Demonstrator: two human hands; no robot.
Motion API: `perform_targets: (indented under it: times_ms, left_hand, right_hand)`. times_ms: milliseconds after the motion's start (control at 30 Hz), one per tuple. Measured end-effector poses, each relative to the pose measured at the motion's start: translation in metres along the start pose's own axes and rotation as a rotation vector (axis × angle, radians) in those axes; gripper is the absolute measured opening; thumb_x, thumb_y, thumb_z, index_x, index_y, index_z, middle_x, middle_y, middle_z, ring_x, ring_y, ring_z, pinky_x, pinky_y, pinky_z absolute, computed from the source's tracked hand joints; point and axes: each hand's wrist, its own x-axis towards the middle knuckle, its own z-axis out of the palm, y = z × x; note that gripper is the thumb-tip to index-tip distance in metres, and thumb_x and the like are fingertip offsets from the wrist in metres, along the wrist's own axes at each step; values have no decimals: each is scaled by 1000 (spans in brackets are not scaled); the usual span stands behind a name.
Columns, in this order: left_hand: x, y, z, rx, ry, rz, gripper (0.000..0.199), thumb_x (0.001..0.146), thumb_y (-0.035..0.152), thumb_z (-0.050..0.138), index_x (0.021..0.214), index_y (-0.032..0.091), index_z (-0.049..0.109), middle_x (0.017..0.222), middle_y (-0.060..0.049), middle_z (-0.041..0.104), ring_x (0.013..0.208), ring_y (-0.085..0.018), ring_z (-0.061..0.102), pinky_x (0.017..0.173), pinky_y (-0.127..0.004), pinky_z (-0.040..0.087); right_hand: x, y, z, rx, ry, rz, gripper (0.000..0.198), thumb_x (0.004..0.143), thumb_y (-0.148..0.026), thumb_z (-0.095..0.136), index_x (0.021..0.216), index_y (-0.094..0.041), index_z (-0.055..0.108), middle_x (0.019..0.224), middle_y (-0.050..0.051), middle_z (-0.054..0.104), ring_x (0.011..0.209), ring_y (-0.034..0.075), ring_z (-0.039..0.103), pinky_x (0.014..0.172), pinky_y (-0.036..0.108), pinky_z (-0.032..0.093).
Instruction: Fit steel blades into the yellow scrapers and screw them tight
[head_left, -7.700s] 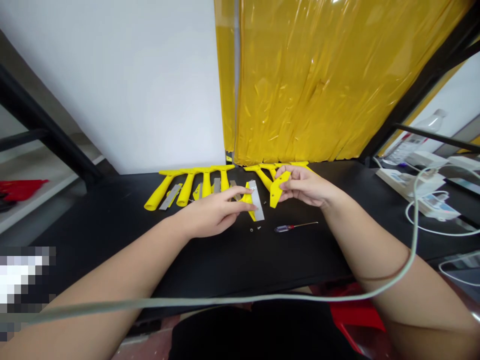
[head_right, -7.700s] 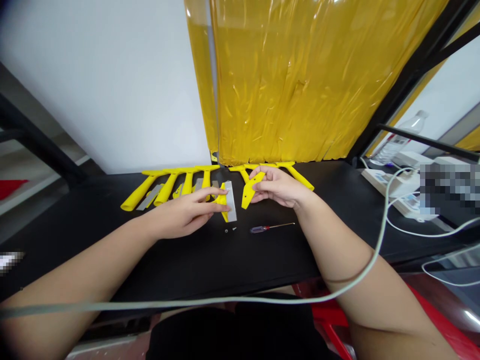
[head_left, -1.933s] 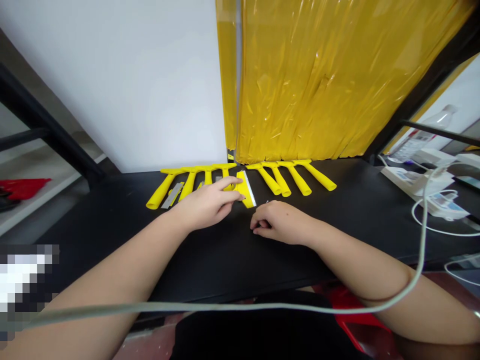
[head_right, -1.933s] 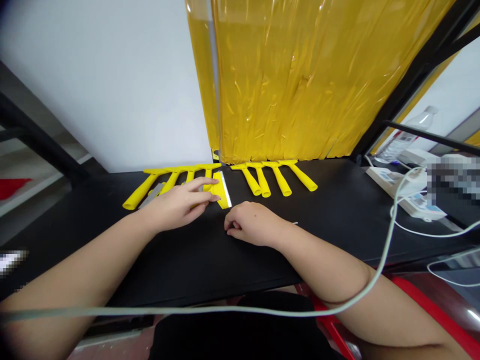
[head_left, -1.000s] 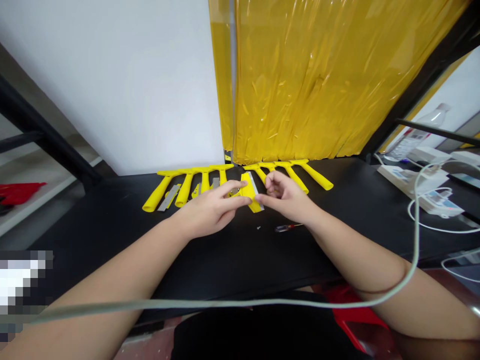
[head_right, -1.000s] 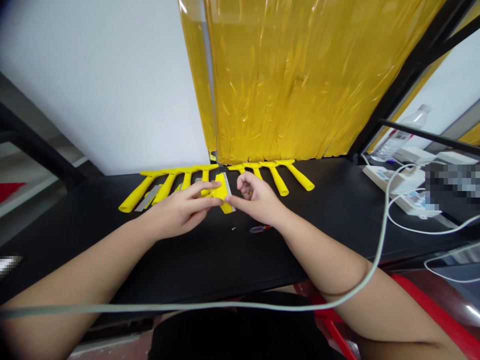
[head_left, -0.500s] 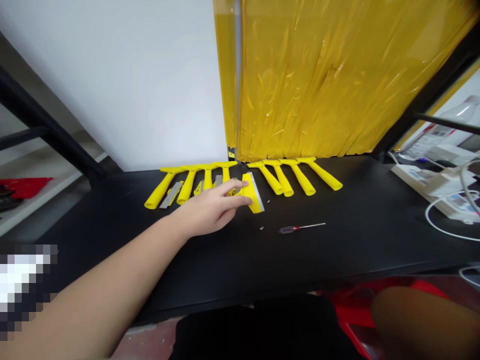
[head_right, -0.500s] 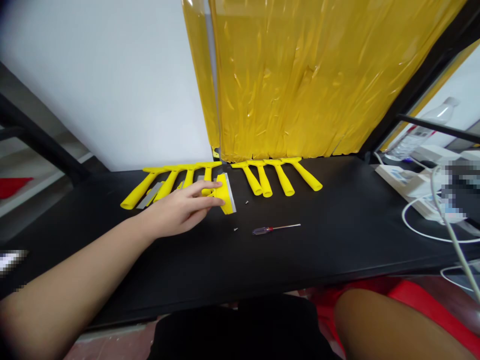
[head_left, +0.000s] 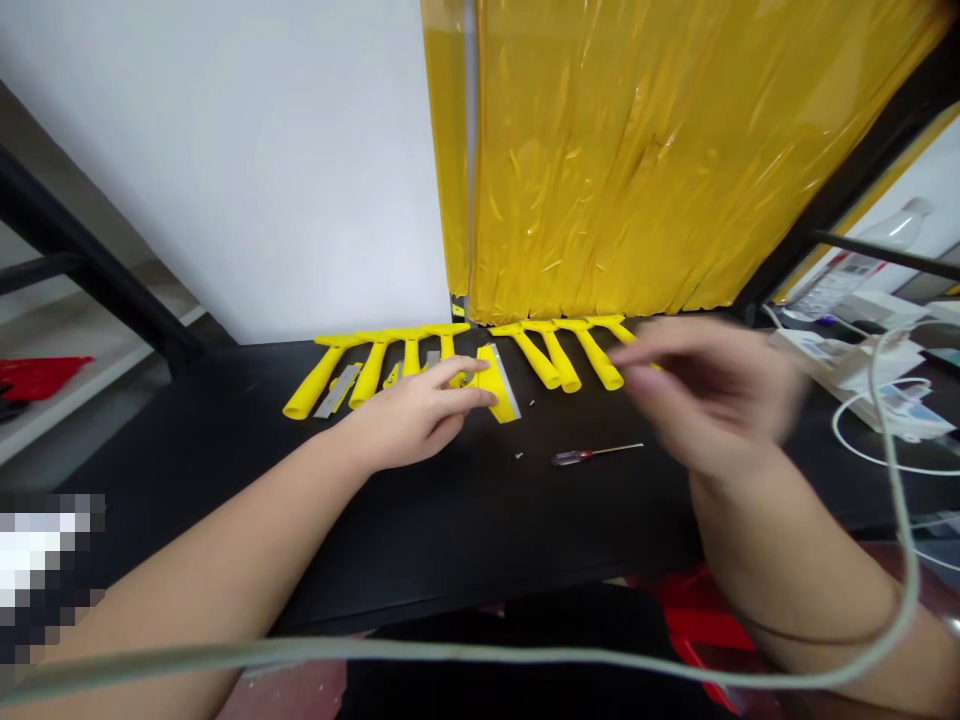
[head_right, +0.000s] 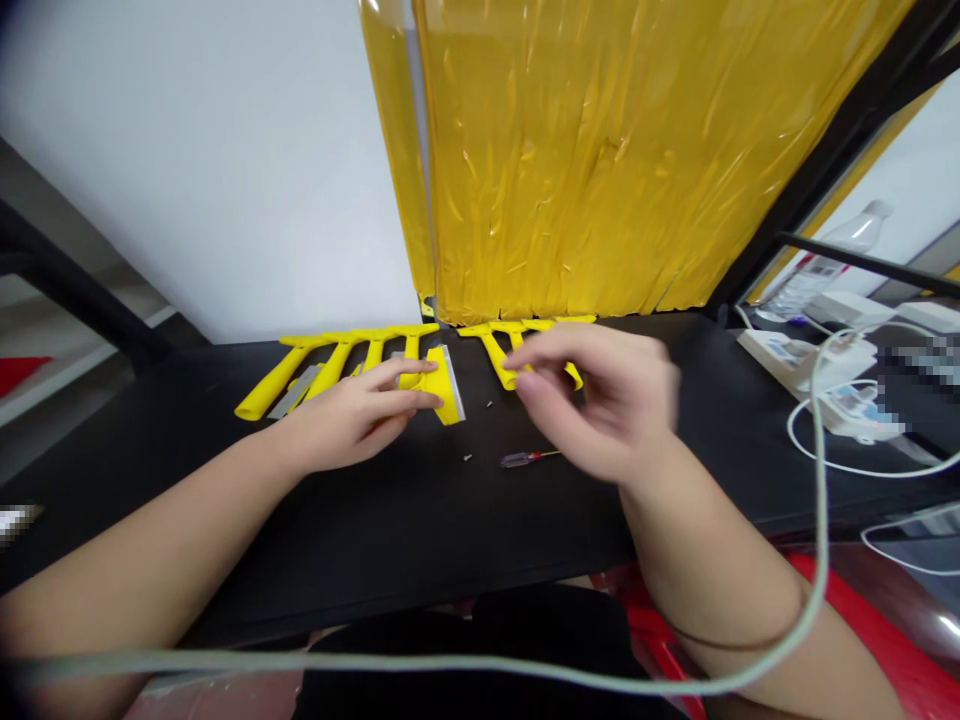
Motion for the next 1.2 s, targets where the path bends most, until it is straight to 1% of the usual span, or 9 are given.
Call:
perform_targets:
  times_ms: [67,200,367,433,533,667,800,867,1200]
  left_hand:
    - [0,0,-1,2,-3,4,38,102,14,50,128,26,74,151,-14,58,121,-26,70,97,-39,61]
    - [1,0,-2,-30,21,9,36,102,15,51,128,25,75,150,-14,61,126,-27,68,103,-40,58]
    - [4,0,-1,-203,113,-27,31,99,15,57,122,23,76,145,-14,65,134,-28,64,105,-42,57]
    - [6,3,2,-421,182,-118,26,97,19,62,119,23,76,144,-14,65,115,-25,73,89,-37,63]
    - [11,10,5,-929,279,-322,24,94,26,68,118,22,70,135,-14,67,67,-13,71,51,-25,56]
    - [18,15,4,-1344,365,-483,32,85,25,76,109,24,55,90,0,71,54,-15,68,40,-21,48]
    - [21,13,1,-1467,329,-600,40,84,22,73,111,26,45,66,3,67,50,-17,65,40,-17,42]
    - [22,12,1,-1498,317,-641,41,83,23,72,111,27,43,63,3,67,48,-17,63,39,-16,40]
    - [26,18,1,-1517,230,-639,49,79,30,74,114,27,40,56,1,68,40,-17,56,39,-18,37]
  right_hand:
    - [8,12,11,-282,-209,-109,15,99,-29,66,98,-24,80,87,6,67,78,21,61,73,38,49]
    - [15,35,37,-792,-496,-25,12,90,-25,77,98,-22,85,107,12,65,104,31,56,88,44,42]
    - [12,38,57,-877,-625,7,11,93,-28,75,95,-25,85,110,12,65,107,32,52,87,44,36]
    - [11,39,60,-885,-634,17,15,96,-25,70,90,-24,84,108,12,66,107,32,52,86,45,36]
    - [9,41,60,-876,-608,-3,20,97,-21,63,86,-19,80,107,14,67,104,32,54,86,45,38]
    - [8,38,59,-605,-417,-5,16,99,-17,57,93,-16,72,101,13,70,95,27,60,85,41,46]
    - [10,26,63,-138,-156,214,7,97,-24,63,95,-20,68,81,3,70,67,16,61,65,30,50]
    - [11,21,67,-18,-67,263,6,93,-26,67,93,-20,69,80,2,71,66,15,62,62,29,52]
    - [11,26,76,-13,-4,147,15,86,-11,65,96,-21,67,89,3,73,78,18,70,76,33,62]
